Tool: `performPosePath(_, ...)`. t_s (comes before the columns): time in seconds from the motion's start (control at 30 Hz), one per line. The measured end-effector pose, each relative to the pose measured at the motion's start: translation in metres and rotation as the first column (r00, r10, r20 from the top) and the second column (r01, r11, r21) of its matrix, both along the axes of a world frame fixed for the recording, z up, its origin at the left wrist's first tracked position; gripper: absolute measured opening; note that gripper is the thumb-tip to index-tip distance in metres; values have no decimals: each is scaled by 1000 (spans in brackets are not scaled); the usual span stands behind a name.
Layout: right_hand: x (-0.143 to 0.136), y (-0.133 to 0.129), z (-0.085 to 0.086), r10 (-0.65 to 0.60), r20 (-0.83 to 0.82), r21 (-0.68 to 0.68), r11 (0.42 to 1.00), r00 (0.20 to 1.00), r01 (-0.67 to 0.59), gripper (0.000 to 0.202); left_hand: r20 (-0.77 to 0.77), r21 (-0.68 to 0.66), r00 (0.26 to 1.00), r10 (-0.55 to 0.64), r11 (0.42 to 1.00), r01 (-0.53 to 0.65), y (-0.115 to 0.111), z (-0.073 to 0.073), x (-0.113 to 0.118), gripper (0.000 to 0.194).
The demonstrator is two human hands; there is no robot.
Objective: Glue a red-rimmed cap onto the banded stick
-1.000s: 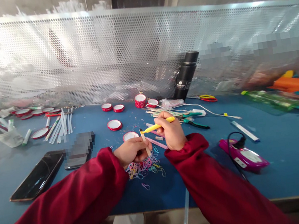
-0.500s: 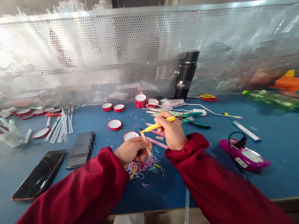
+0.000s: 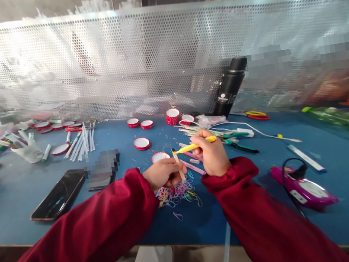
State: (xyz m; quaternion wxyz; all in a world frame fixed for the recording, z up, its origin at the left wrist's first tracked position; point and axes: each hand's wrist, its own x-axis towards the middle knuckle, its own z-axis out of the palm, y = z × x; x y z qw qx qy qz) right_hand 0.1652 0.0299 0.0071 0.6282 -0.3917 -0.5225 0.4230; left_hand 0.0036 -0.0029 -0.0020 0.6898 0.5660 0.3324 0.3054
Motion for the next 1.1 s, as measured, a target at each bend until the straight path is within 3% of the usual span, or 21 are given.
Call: performPosePath(1.1,1,1,-5,2,5,18,1000,1000,-2,27,-27,-8,1000,-7,1000,7,-1,3,0,19)
